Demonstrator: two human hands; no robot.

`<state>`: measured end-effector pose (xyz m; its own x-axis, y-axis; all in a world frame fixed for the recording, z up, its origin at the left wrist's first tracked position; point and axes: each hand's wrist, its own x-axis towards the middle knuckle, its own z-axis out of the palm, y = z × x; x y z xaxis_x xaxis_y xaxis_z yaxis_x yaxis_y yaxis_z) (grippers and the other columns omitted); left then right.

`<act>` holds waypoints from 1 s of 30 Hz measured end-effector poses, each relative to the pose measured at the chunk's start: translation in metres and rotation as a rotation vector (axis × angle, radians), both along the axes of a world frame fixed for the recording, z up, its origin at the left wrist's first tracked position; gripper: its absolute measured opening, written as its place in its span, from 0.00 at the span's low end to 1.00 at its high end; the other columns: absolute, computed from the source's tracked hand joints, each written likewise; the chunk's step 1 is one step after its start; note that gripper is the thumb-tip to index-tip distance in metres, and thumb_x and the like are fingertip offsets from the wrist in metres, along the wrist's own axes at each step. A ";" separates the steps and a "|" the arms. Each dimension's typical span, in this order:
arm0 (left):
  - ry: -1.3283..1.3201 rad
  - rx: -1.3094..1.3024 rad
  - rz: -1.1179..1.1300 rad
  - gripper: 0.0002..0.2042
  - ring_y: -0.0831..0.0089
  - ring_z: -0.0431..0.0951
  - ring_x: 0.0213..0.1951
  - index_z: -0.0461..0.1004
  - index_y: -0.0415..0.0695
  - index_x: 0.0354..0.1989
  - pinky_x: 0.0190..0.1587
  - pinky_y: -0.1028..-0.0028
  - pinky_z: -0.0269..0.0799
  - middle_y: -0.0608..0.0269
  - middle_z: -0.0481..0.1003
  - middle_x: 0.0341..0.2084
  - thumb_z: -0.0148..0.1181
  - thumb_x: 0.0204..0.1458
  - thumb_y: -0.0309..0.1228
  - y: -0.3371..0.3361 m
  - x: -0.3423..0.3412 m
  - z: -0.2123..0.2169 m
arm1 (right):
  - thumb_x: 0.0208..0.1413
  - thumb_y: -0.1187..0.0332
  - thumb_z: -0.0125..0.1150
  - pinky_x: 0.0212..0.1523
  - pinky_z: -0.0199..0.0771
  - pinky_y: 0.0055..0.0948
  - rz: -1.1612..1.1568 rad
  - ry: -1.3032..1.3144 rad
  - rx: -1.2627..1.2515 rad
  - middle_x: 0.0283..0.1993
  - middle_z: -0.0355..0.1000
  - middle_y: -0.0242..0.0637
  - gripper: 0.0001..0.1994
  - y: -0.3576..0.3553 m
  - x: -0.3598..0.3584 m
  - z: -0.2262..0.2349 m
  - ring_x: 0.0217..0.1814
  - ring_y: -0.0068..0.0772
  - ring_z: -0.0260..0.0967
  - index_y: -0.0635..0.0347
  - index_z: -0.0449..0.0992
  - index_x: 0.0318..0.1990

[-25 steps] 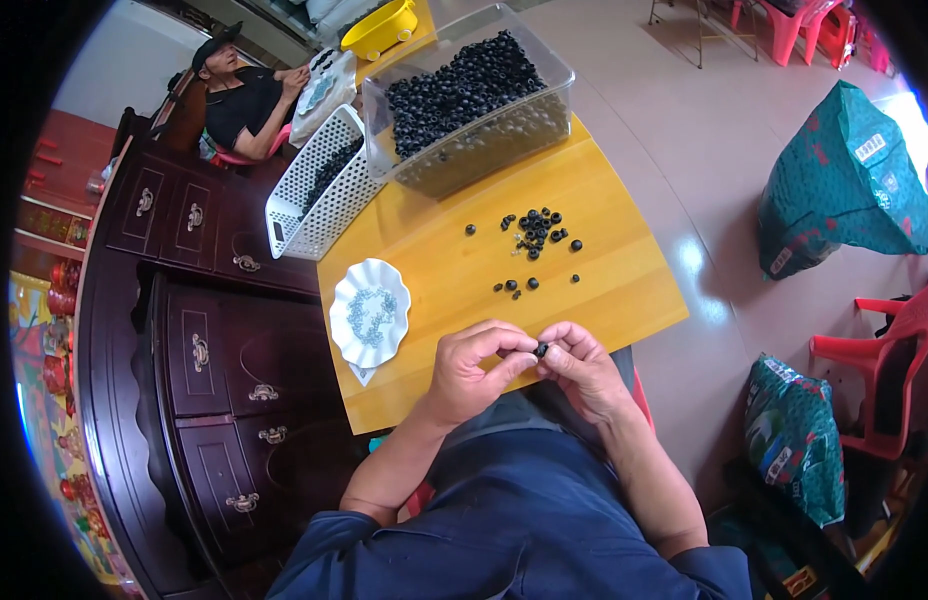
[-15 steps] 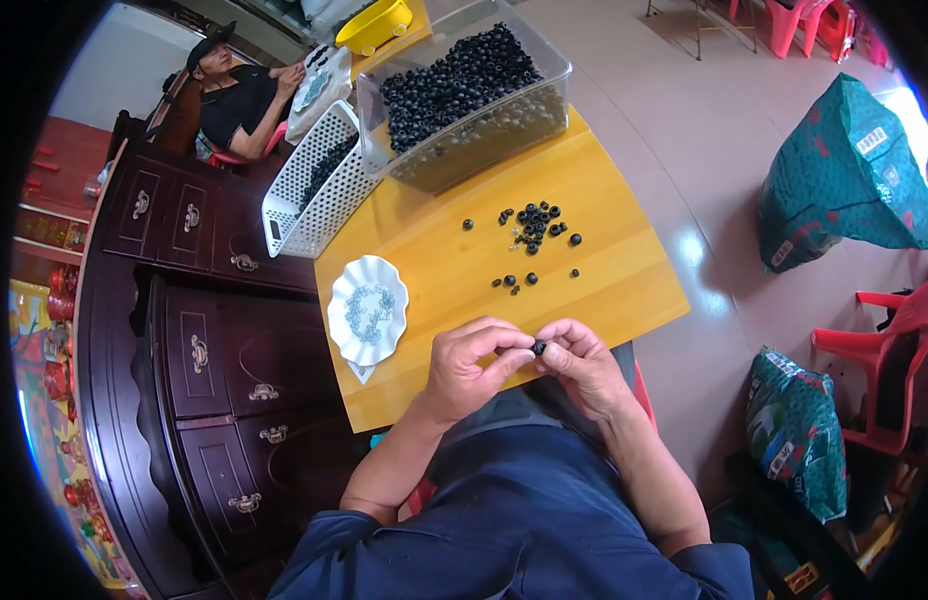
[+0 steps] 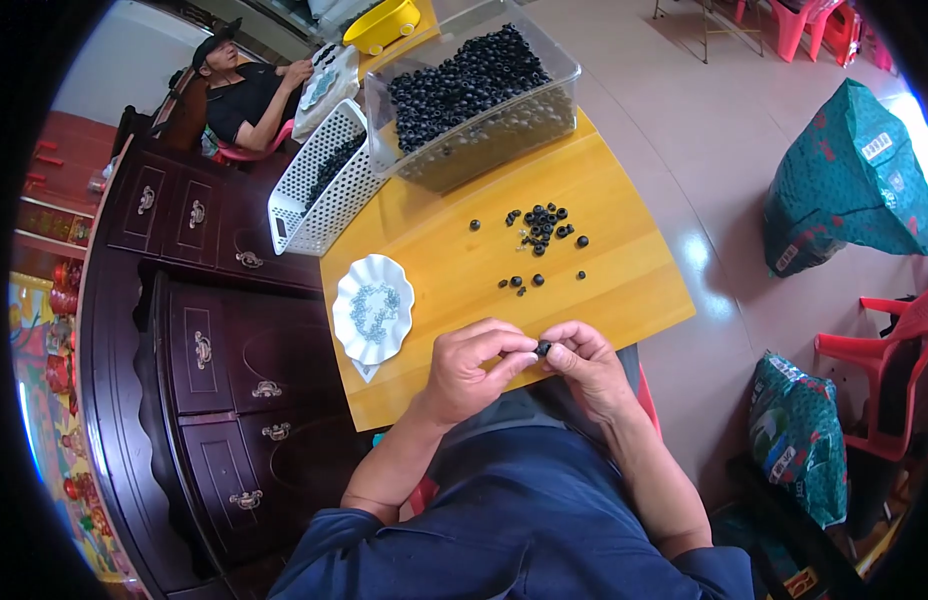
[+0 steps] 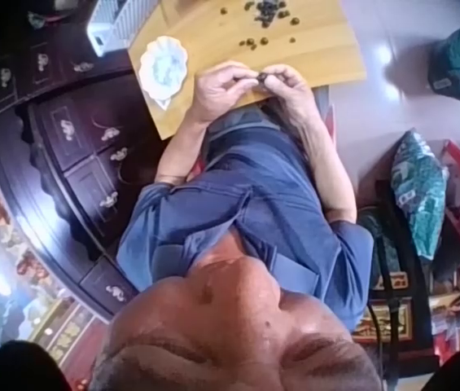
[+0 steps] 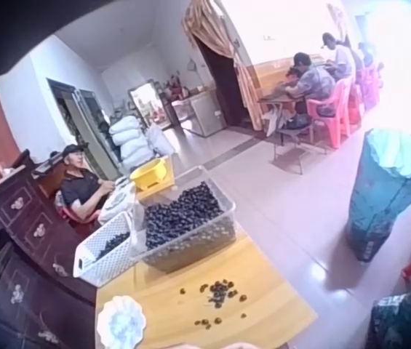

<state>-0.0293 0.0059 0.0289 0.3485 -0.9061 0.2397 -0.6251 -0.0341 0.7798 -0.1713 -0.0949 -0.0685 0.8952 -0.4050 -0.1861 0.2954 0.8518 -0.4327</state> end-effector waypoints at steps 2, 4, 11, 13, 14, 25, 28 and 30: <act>-0.039 -0.010 -0.030 0.08 0.67 0.81 0.29 0.81 0.38 0.35 0.32 0.73 0.76 0.58 0.81 0.29 0.70 0.46 0.17 -0.001 0.001 -0.002 | 0.60 0.73 0.67 0.47 0.77 0.22 0.000 -0.007 0.003 0.39 0.77 0.31 0.10 0.000 0.000 -0.001 0.41 0.20 0.75 0.61 0.77 0.47; -0.040 -0.004 -0.027 0.07 0.67 0.82 0.29 0.81 0.38 0.35 0.32 0.73 0.76 0.57 0.81 0.29 0.70 0.47 0.17 -0.001 0.001 -0.003 | 0.60 0.73 0.67 0.47 0.78 0.23 -0.002 0.014 -0.015 0.39 0.77 0.32 0.10 0.001 0.001 -0.006 0.41 0.21 0.75 0.61 0.77 0.47; -0.032 0.034 -0.011 0.07 0.68 0.82 0.30 0.82 0.38 0.33 0.34 0.74 0.76 0.57 0.81 0.29 0.70 0.46 0.17 -0.002 0.000 -0.001 | 0.60 0.73 0.67 0.48 0.79 0.24 0.007 0.035 -0.034 0.40 0.78 0.34 0.10 0.001 0.002 -0.009 0.42 0.23 0.76 0.63 0.76 0.47; 0.029 0.037 -0.004 0.06 0.70 0.82 0.31 0.81 0.37 0.34 0.35 0.75 0.76 0.57 0.81 0.30 0.70 0.47 0.17 -0.001 0.001 -0.003 | 0.60 0.72 0.67 0.46 0.79 0.24 0.003 0.046 -0.040 0.40 0.78 0.34 0.10 0.001 0.001 -0.010 0.40 0.24 0.76 0.62 0.77 0.47; 0.092 0.042 0.004 0.06 0.71 0.81 0.32 0.81 0.37 0.34 0.36 0.76 0.76 0.58 0.81 0.30 0.69 0.48 0.17 0.000 0.001 -0.005 | 0.60 0.72 0.67 0.46 0.79 0.24 0.003 0.045 -0.041 0.40 0.78 0.34 0.10 0.001 0.001 -0.008 0.40 0.24 0.76 0.62 0.77 0.47; 0.215 0.004 0.040 0.06 0.73 0.81 0.30 0.81 0.37 0.36 0.35 0.76 0.76 0.58 0.81 0.30 0.68 0.50 0.17 0.001 0.000 -0.012 | 0.57 0.67 0.72 0.42 0.71 0.26 0.021 -0.005 0.071 0.37 0.77 0.31 0.11 0.001 0.002 0.001 0.38 0.24 0.71 0.58 0.78 0.44; 0.092 0.011 0.024 0.06 0.71 0.81 0.30 0.81 0.37 0.35 0.34 0.75 0.76 0.58 0.81 0.30 0.69 0.49 0.17 -0.001 -0.002 -0.006 | 0.57 0.69 0.71 0.42 0.72 0.25 0.007 -0.001 0.073 0.37 0.77 0.31 0.10 0.001 0.002 0.000 0.38 0.24 0.72 0.58 0.78 0.44; 0.045 0.012 0.015 0.07 0.69 0.81 0.30 0.81 0.38 0.35 0.33 0.74 0.76 0.58 0.80 0.29 0.69 0.48 0.17 -0.002 -0.002 -0.005 | 0.59 0.69 0.69 0.44 0.76 0.26 0.009 -0.015 0.048 0.39 0.77 0.32 0.10 0.001 0.001 -0.009 0.39 0.24 0.74 0.59 0.78 0.46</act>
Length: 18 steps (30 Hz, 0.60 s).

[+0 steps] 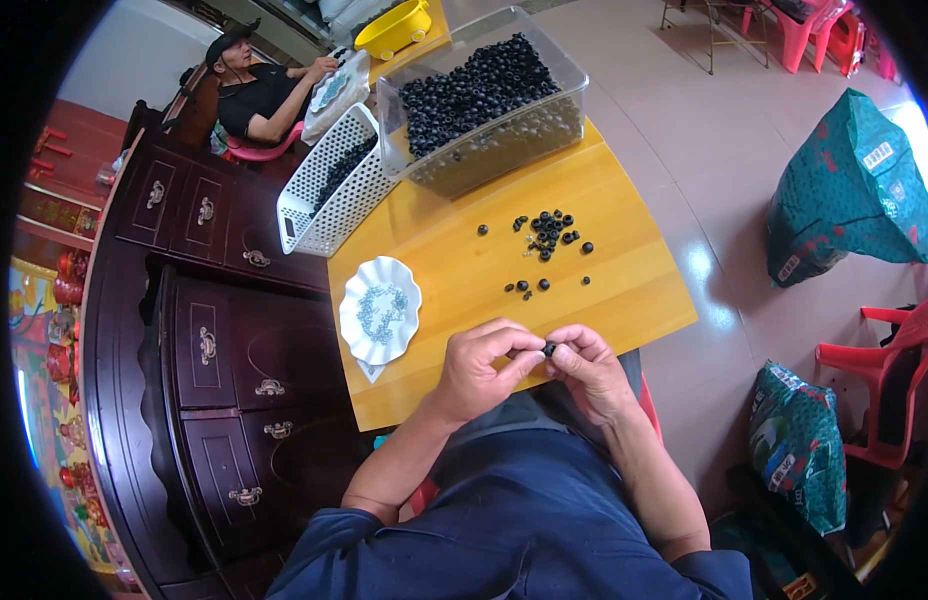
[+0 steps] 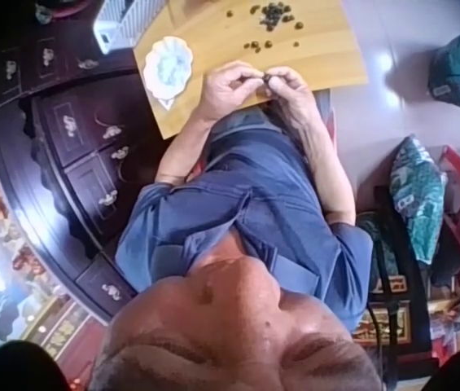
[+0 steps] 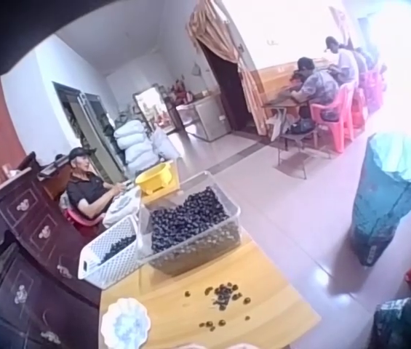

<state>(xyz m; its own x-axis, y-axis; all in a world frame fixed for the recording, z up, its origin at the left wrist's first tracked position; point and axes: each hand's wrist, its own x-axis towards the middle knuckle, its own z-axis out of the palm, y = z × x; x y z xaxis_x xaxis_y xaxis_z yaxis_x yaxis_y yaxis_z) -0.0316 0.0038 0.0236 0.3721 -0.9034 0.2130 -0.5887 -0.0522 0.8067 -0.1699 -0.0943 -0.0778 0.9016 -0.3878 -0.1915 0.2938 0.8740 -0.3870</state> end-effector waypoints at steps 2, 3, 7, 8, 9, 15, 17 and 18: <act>-0.045 -0.008 -0.011 0.07 0.68 0.81 0.29 0.81 0.38 0.34 0.32 0.74 0.76 0.57 0.80 0.29 0.69 0.47 0.17 -0.001 0.000 0.000 | 0.60 0.70 0.67 0.46 0.79 0.28 0.002 -0.014 -0.023 0.41 0.78 0.34 0.11 0.000 -0.001 -0.003 0.40 0.25 0.76 0.60 0.77 0.48; -0.043 -0.006 -0.012 0.07 0.68 0.81 0.29 0.81 0.38 0.34 0.32 0.74 0.76 0.57 0.80 0.29 0.69 0.47 0.17 -0.001 0.000 0.000 | 0.60 0.70 0.67 0.47 0.80 0.28 0.002 0.006 -0.024 0.41 0.78 0.34 0.11 0.001 -0.001 -0.002 0.41 0.25 0.76 0.60 0.77 0.48; -0.029 0.001 -0.013 0.06 0.67 0.81 0.29 0.81 0.38 0.34 0.32 0.73 0.76 0.57 0.80 0.29 0.69 0.47 0.17 -0.001 0.000 0.000 | 0.60 0.71 0.67 0.47 0.80 0.28 0.004 0.031 -0.025 0.41 0.78 0.35 0.10 0.001 -0.001 -0.004 0.41 0.25 0.77 0.60 0.77 0.48; -0.020 0.009 -0.014 0.06 0.67 0.82 0.29 0.81 0.38 0.33 0.33 0.73 0.76 0.56 0.81 0.29 0.69 0.47 0.17 0.000 0.001 0.000 | 0.60 0.71 0.67 0.47 0.80 0.28 0.003 0.033 -0.023 0.41 0.78 0.35 0.10 0.001 -0.001 -0.005 0.41 0.25 0.77 0.60 0.77 0.48; -0.018 0.011 -0.015 0.06 0.67 0.82 0.29 0.81 0.38 0.33 0.33 0.73 0.76 0.56 0.81 0.29 0.69 0.47 0.17 0.001 0.002 0.000 | 0.60 0.71 0.67 0.48 0.79 0.27 0.008 0.036 -0.048 0.41 0.78 0.35 0.10 0.000 -0.002 -0.005 0.42 0.25 0.77 0.61 0.77 0.48; 0.572 0.242 0.024 0.10 0.83 0.78 0.33 0.81 0.38 0.38 0.39 0.79 0.74 0.69 0.79 0.31 0.70 0.47 0.17 0.006 0.011 0.001 | 0.60 0.72 0.67 0.49 0.78 0.26 0.051 0.039 -0.116 0.42 0.79 0.35 0.10 -0.002 -0.003 0.006 0.43 0.25 0.76 0.61 0.78 0.47; 0.742 0.276 -0.025 0.14 0.87 0.75 0.34 0.81 0.39 0.44 0.40 0.81 0.72 0.74 0.77 0.32 0.70 0.48 0.17 0.007 0.014 0.001 | 0.60 0.72 0.67 0.49 0.77 0.26 0.069 0.034 -0.132 0.41 0.78 0.34 0.10 -0.003 -0.003 0.012 0.43 0.24 0.76 0.61 0.77 0.47; 0.744 0.278 -0.025 0.14 0.87 0.75 0.34 0.81 0.39 0.44 0.40 0.81 0.72 0.74 0.77 0.32 0.70 0.48 0.17 0.007 0.015 0.003 | 0.59 0.71 0.69 0.48 0.77 0.25 0.074 0.031 -0.136 0.40 0.78 0.32 0.11 -0.003 -0.003 0.014 0.43 0.23 0.75 0.60 0.76 0.46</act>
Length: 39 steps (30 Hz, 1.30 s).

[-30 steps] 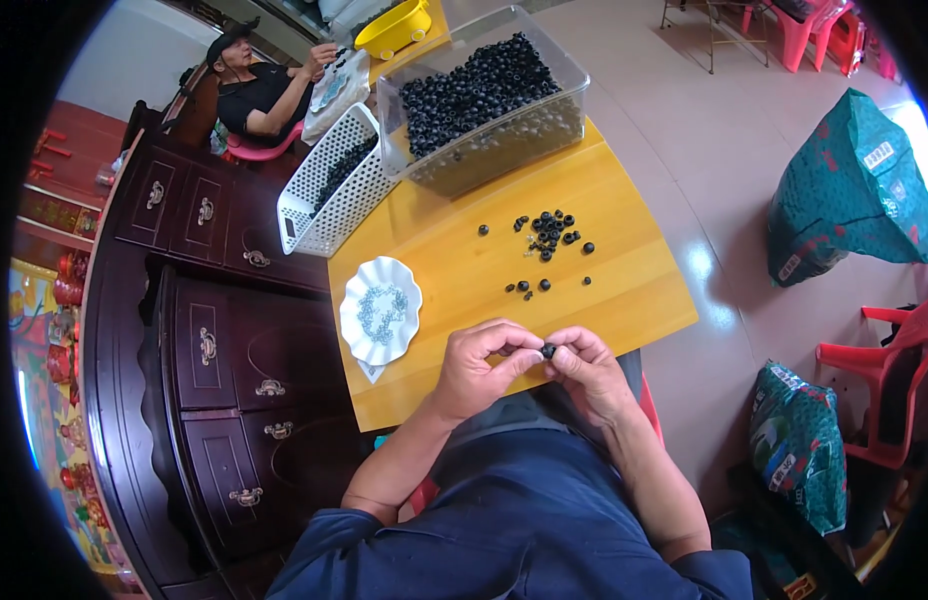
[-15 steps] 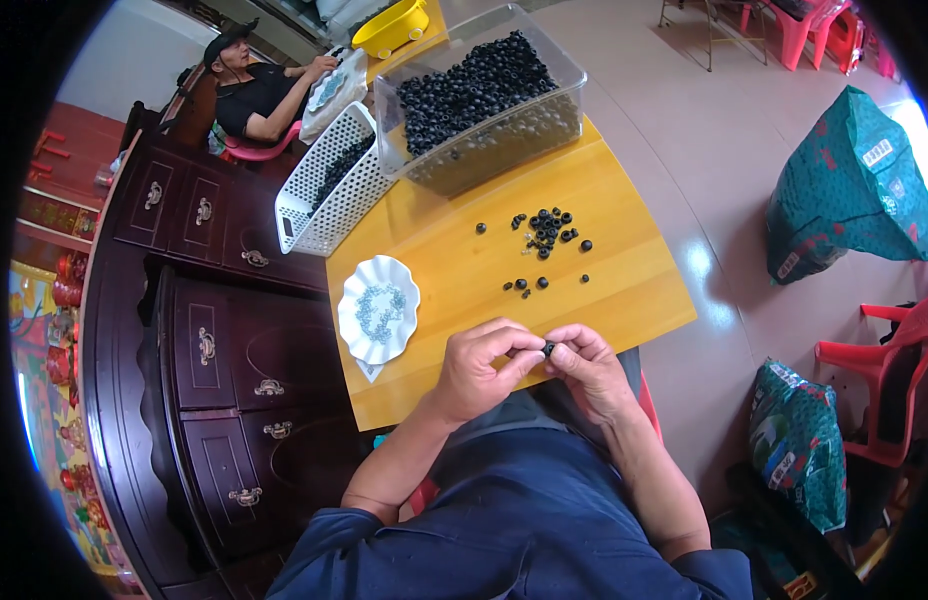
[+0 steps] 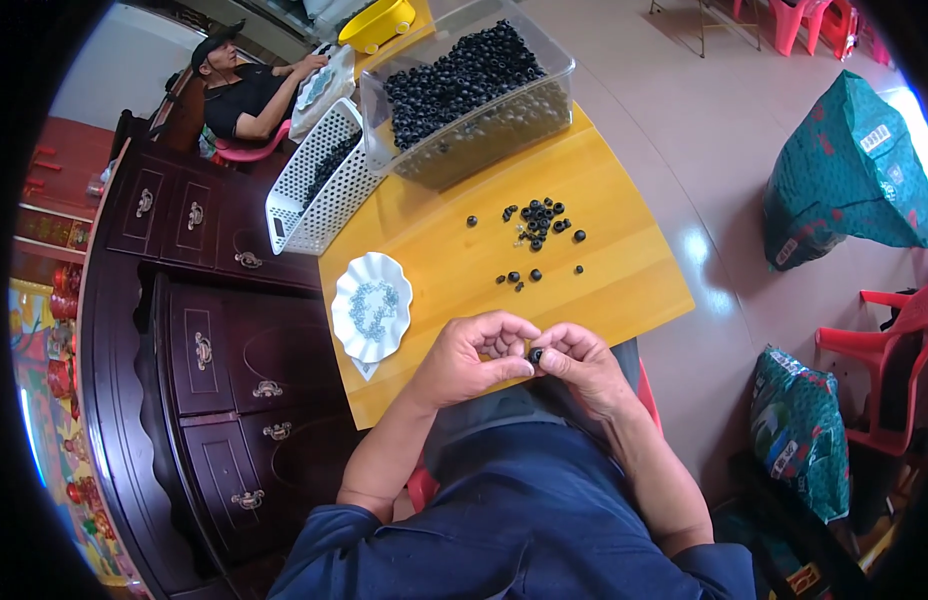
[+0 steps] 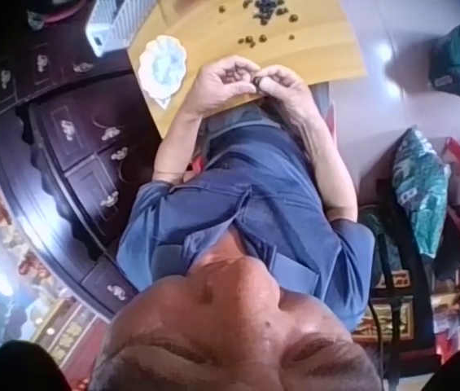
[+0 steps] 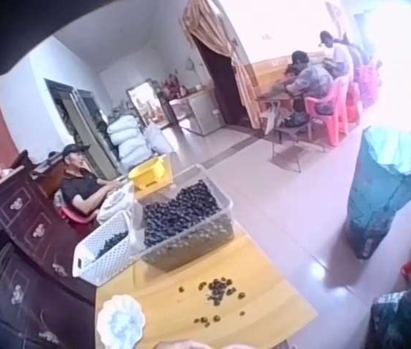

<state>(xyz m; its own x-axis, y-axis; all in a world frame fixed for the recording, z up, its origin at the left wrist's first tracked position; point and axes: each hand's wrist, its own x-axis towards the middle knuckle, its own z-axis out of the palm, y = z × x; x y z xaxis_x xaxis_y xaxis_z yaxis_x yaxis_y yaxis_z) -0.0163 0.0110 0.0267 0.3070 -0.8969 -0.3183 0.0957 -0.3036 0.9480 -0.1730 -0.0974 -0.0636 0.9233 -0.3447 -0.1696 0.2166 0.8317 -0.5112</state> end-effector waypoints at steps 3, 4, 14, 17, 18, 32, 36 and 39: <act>-0.111 0.007 -0.092 0.15 0.84 0.75 0.33 0.82 0.39 0.45 0.39 0.81 0.71 0.72 0.77 0.31 0.71 0.47 0.19 -0.002 0.004 0.006 | 0.57 0.69 0.72 0.45 0.75 0.23 0.002 -0.019 0.009 0.38 0.76 0.29 0.13 0.001 0.001 0.002 0.41 0.21 0.74 0.57 0.73 0.44; -0.155 -0.011 -0.154 0.15 0.83 0.75 0.33 0.82 0.39 0.45 0.39 0.80 0.71 0.71 0.77 0.31 0.72 0.47 0.19 -0.004 0.006 0.006 | 0.55 0.68 0.73 0.44 0.74 0.22 -0.002 -0.036 0.021 0.38 0.76 0.28 0.14 0.001 0.001 0.002 0.40 0.20 0.73 0.56 0.71 0.42; -0.407 -0.091 -0.238 0.12 0.74 0.79 0.31 0.83 0.40 0.39 0.37 0.76 0.73 0.63 0.80 0.28 0.73 0.45 0.23 -0.008 0.004 0.005 | 0.53 0.68 0.76 0.41 0.71 0.21 -0.019 -0.020 0.054 0.35 0.75 0.27 0.16 0.002 0.002 -0.001 0.37 0.19 0.72 0.55 0.70 0.39; -0.495 -0.124 -0.260 0.11 0.72 0.80 0.31 0.83 0.40 0.38 0.36 0.75 0.74 0.61 0.80 0.28 0.74 0.45 0.25 -0.009 0.003 0.006 | 0.52 0.68 0.76 0.41 0.70 0.21 -0.034 0.002 0.024 0.34 0.74 0.26 0.16 0.003 0.000 -0.008 0.36 0.19 0.71 0.55 0.70 0.37; -0.496 -0.124 -0.259 0.11 0.72 0.80 0.31 0.83 0.40 0.38 0.36 0.75 0.74 0.61 0.80 0.28 0.74 0.45 0.25 -0.009 0.003 0.005 | 0.52 0.69 0.76 0.40 0.70 0.21 -0.036 0.015 0.008 0.34 0.73 0.26 0.16 0.003 -0.001 -0.009 0.36 0.18 0.71 0.55 0.70 0.37; -0.613 -0.354 -0.246 0.10 0.68 0.77 0.27 0.80 0.41 0.37 0.31 0.73 0.72 0.61 0.76 0.25 0.73 0.48 0.26 -0.004 -0.001 -0.005 | 0.52 0.71 0.76 0.39 0.71 0.20 -0.017 -0.006 -0.036 0.33 0.75 0.29 0.14 0.003 -0.002 -0.009 0.35 0.18 0.71 0.57 0.70 0.36; -0.663 -0.386 -0.240 0.10 0.67 0.77 0.27 0.80 0.41 0.38 0.30 0.72 0.72 0.61 0.76 0.25 0.73 0.48 0.26 -0.004 -0.004 -0.004 | 0.52 0.71 0.76 0.39 0.71 0.20 -0.013 -0.033 -0.012 0.34 0.75 0.29 0.14 0.000 -0.004 -0.004 0.35 0.18 0.71 0.57 0.72 0.37; -0.702 -0.390 -0.218 0.10 0.66 0.77 0.26 0.80 0.42 0.38 0.29 0.71 0.72 0.60 0.76 0.26 0.73 0.47 0.25 -0.004 -0.004 -0.001 | 0.53 0.71 0.75 0.40 0.71 0.20 -0.007 -0.049 0.000 0.34 0.75 0.29 0.13 -0.002 -0.006 0.000 0.36 0.18 0.72 0.58 0.72 0.38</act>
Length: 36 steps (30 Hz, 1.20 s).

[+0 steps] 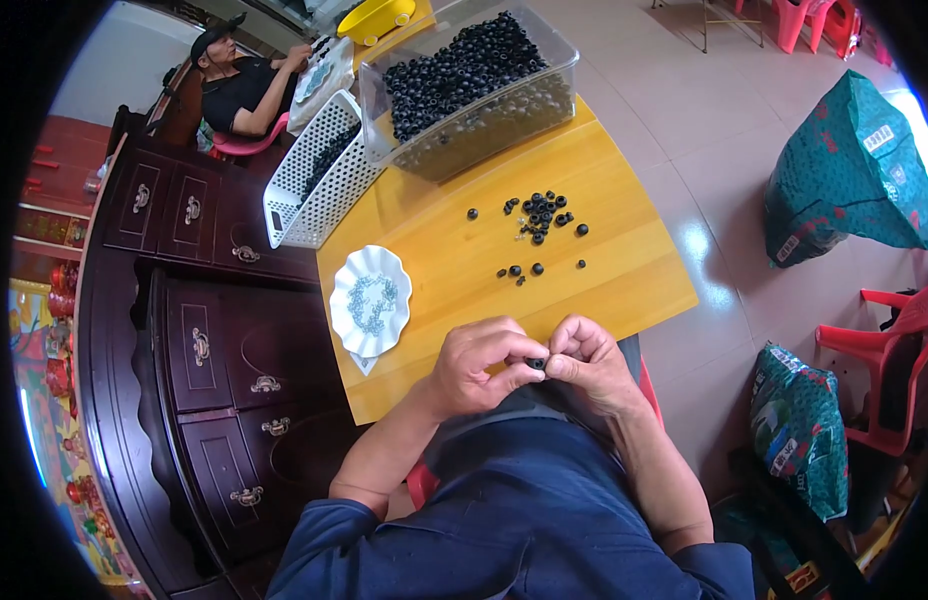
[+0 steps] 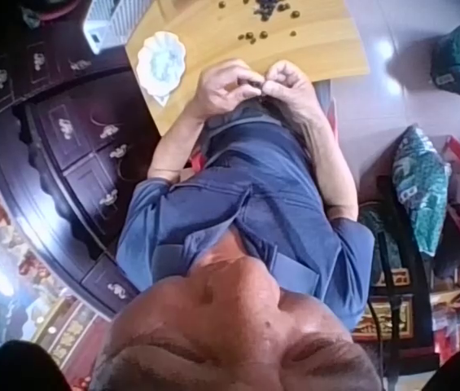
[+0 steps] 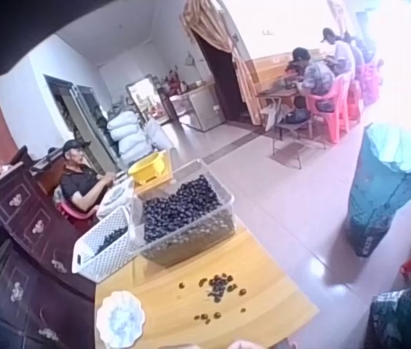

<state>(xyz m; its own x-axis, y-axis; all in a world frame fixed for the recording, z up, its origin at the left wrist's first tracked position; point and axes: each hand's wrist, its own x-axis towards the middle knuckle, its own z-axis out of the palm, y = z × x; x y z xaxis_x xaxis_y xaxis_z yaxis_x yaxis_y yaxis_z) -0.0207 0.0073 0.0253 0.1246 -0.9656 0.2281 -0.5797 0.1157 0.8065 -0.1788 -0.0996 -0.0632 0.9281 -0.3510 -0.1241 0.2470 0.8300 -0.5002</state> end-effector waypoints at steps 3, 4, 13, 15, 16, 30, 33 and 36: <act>-0.050 -0.045 -0.007 0.10 0.65 0.77 0.26 0.80 0.43 0.38 0.28 0.70 0.71 0.60 0.75 0.25 0.73 0.47 0.25 -0.001 0.000 0.001 | 0.53 0.71 0.74 0.40 0.71 0.20 0.002 -0.010 0.005 0.35 0.76 0.30 0.13 -0.001 0.000 0.000 0.37 0.18 0.72 0.58 0.72 0.38; -0.081 -0.058 -0.010 0.11 0.65 0.76 0.25 0.80 0.43 0.38 0.28 0.69 0.71 0.60 0.75 0.25 0.73 0.46 0.25 -0.002 0.000 0.001 | 0.54 0.72 0.74 0.41 0.71 0.20 0.006 -0.016 0.010 0.35 0.76 0.30 0.13 -0.001 0.000 -0.001 0.37 0.18 0.72 0.58 0.72 0.38; -0.165 -0.051 -0.028 0.14 0.65 0.77 0.25 0.82 0.44 0.38 0.27 0.70 0.71 0.61 0.76 0.25 0.76 0.42 0.26 -0.003 0.004 -0.002 | 0.53 0.73 0.74 0.41 0.72 0.20 -0.025 0.024 -0.021 0.35 0.76 0.30 0.12 0.002 0.002 -0.005 0.37 0.18 0.72 0.58 0.72 0.38; -0.161 -0.051 -0.035 0.14 0.65 0.77 0.25 0.82 0.44 0.38 0.27 0.70 0.71 0.62 0.76 0.24 0.76 0.41 0.26 -0.004 0.005 -0.002 | 0.53 0.73 0.74 0.40 0.72 0.20 -0.026 0.018 -0.022 0.35 0.76 0.31 0.12 0.002 0.002 -0.005 0.36 0.19 0.72 0.58 0.72 0.38; -0.166 -0.059 -0.042 0.14 0.65 0.77 0.25 0.82 0.44 0.38 0.27 0.70 0.71 0.62 0.76 0.24 0.76 0.42 0.26 -0.004 0.005 -0.002 | 0.53 0.73 0.74 0.40 0.72 0.20 -0.027 0.013 -0.024 0.35 0.76 0.31 0.12 0.003 0.002 -0.004 0.36 0.19 0.72 0.58 0.72 0.37; -0.339 -0.052 -0.071 0.11 0.60 0.77 0.26 0.78 0.43 0.37 0.28 0.65 0.72 0.60 0.74 0.24 0.72 0.44 0.24 0.000 0.006 0.003 | 0.56 0.76 0.71 0.40 0.71 0.20 -0.027 0.065 -0.154 0.33 0.77 0.26 0.07 0.002 0.003 -0.003 0.36 0.16 0.71 0.57 0.77 0.33; -0.340 -0.056 -0.078 0.11 0.60 0.77 0.26 0.78 0.43 0.37 0.28 0.65 0.73 0.60 0.74 0.24 0.71 0.44 0.24 0.000 0.007 0.003 | 0.55 0.76 0.72 0.39 0.72 0.20 -0.035 0.063 -0.141 0.33 0.77 0.30 0.08 0.003 0.004 -0.004 0.35 0.17 0.72 0.58 0.76 0.34; -0.321 -0.107 -0.061 0.13 0.62 0.75 0.24 0.80 0.46 0.37 0.26 0.66 0.70 0.63 0.73 0.22 0.73 0.42 0.23 -0.001 0.007 0.000 | 0.53 0.75 0.74 0.38 0.74 0.19 -0.037 0.073 -0.119 0.33 0.77 0.32 0.10 0.003 0.004 -0.003 0.34 0.18 0.73 0.60 0.74 0.35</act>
<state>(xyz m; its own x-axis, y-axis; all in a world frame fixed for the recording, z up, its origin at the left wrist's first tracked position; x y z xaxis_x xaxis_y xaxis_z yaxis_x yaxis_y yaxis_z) -0.0137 0.0068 0.0250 -0.0267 -0.9377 0.3464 -0.7914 0.2316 0.5658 -0.1749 -0.0965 -0.0664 0.9043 -0.4010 -0.1461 0.2358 0.7549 -0.6120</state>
